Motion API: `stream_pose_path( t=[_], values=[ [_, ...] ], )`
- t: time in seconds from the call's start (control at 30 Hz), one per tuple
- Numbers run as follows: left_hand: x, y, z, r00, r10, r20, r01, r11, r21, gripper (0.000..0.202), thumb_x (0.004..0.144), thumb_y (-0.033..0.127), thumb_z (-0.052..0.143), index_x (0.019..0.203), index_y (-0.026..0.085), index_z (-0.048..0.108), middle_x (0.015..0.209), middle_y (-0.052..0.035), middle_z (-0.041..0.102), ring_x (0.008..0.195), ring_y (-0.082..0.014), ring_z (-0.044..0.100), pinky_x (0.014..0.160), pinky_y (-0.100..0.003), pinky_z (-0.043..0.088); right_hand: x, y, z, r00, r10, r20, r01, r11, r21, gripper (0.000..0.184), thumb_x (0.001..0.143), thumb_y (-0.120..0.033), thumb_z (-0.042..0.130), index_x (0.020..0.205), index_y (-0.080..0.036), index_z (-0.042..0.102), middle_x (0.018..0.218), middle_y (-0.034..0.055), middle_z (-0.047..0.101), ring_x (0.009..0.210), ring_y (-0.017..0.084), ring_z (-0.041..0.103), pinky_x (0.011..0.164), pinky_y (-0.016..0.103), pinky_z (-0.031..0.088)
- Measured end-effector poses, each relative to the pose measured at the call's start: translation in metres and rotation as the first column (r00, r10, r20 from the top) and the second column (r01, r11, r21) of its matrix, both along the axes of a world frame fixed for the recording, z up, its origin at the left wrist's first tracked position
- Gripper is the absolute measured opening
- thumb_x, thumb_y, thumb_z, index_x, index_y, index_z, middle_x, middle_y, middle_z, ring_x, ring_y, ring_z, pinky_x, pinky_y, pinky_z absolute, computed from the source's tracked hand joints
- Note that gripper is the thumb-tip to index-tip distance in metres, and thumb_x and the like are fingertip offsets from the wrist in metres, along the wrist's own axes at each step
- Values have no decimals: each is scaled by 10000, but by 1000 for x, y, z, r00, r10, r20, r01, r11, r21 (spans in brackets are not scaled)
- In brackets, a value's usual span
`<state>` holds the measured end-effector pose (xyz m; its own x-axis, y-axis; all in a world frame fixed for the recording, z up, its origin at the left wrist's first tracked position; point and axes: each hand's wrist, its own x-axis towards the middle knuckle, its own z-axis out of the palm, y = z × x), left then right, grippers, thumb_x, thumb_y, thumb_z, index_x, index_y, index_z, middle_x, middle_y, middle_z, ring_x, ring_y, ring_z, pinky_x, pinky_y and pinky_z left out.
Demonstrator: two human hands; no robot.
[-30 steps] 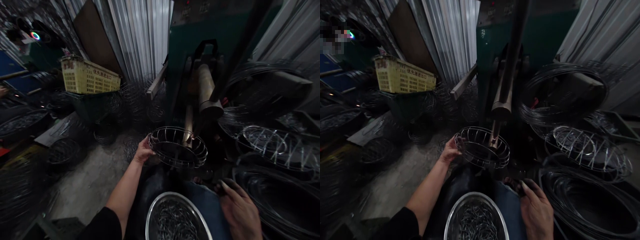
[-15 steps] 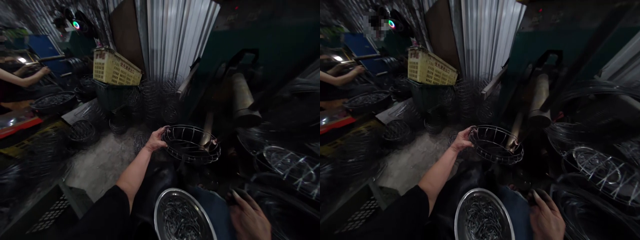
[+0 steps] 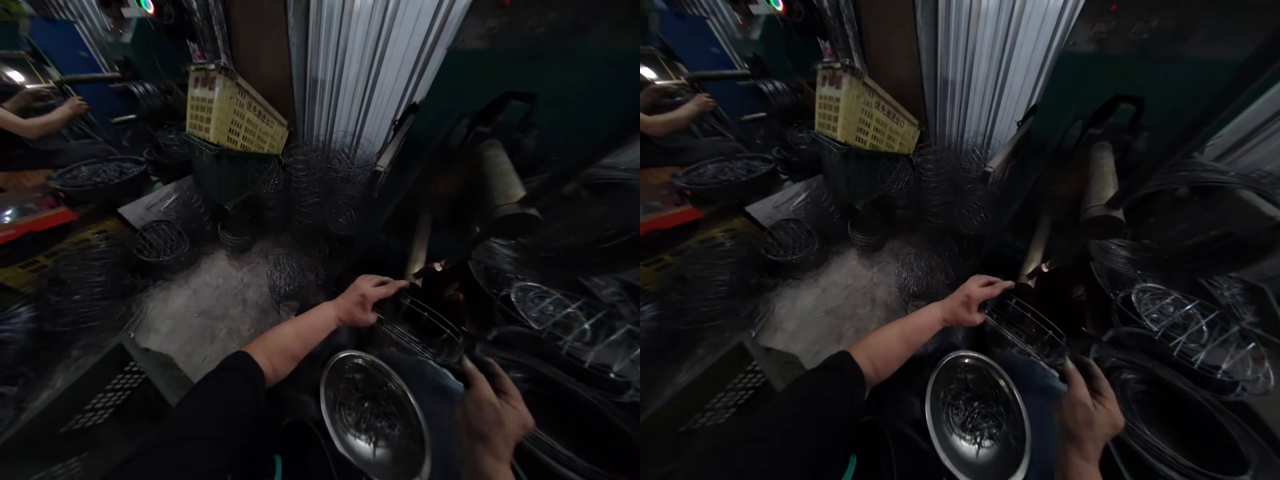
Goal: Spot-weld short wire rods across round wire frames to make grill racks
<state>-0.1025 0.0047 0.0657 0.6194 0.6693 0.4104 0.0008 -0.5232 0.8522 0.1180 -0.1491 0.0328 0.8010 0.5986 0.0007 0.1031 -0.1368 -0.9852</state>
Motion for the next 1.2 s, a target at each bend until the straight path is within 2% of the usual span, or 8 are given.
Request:
stream_pose_path(
  t=[0.13,0.23,0.33,0.6,0.77,0.93,1.07,1.2],
  values=[
    [18,-21,19,987,-7,-159,35,984,174,906,624,3,560,1478,304,538,1365,-104,625,1299,-309,551,1142,-452,319,-38,-5,19,807,118,578,-111,993,-49,295,775,-415,638,939,-189,736,969,110,714,947,280,645,938,426,476],
    [22,-27,34,973,-47,-227,100,968,231,897,675,8,544,1518,308,478,1344,-88,644,1330,-282,528,1147,-431,300,-54,-6,24,672,221,707,-179,975,-134,372,812,-378,514,994,-149,744,981,160,721,902,288,653,825,404,484],
    [22,-30,47,969,-66,-238,132,953,272,886,696,14,543,1528,308,459,1380,-80,629,1319,-274,534,1140,-413,306,-58,-1,27,677,195,710,-102,980,-172,454,831,-435,479,1016,-125,755,975,178,722,858,290,648,758,387,462],
    [42,-59,50,936,92,-340,101,854,510,505,914,163,537,1398,288,611,1293,-105,660,1234,-286,571,1130,-443,313,-47,7,32,999,2,48,2,996,-84,407,596,-494,750,835,-166,728,655,24,631,619,196,545,636,342,432],
    [60,-74,41,899,193,-394,162,687,708,350,978,193,453,1163,267,741,1303,-102,656,1260,-267,555,1153,-476,294,-47,-9,22,963,-58,-262,61,998,4,374,512,-361,837,781,-156,677,558,-53,559,466,97,419,466,268,332],
    [57,-79,17,903,305,-301,68,592,803,410,978,188,452,1318,247,674,1451,-84,580,1365,-258,488,1111,-450,343,-52,-15,21,929,-137,-343,157,987,33,434,450,-304,886,805,-133,705,630,-20,649,494,105,516,452,244,385],
    [32,-90,-16,922,382,-56,-223,645,731,392,904,224,552,1256,274,718,1367,-60,654,1333,-262,521,1094,-431,370,-57,-13,24,901,-158,-404,205,976,76,449,367,-274,916,728,-139,687,616,-14,657,493,105,547,448,230,426],
    [3,-110,-44,945,318,-73,-248,846,472,242,812,229,622,972,219,802,976,-71,764,940,-206,681,885,-346,508,-59,-10,26,901,-183,-393,224,973,60,426,349,-268,910,678,-133,677,577,-21,630,433,74,489,393,208,374]
  ],
)
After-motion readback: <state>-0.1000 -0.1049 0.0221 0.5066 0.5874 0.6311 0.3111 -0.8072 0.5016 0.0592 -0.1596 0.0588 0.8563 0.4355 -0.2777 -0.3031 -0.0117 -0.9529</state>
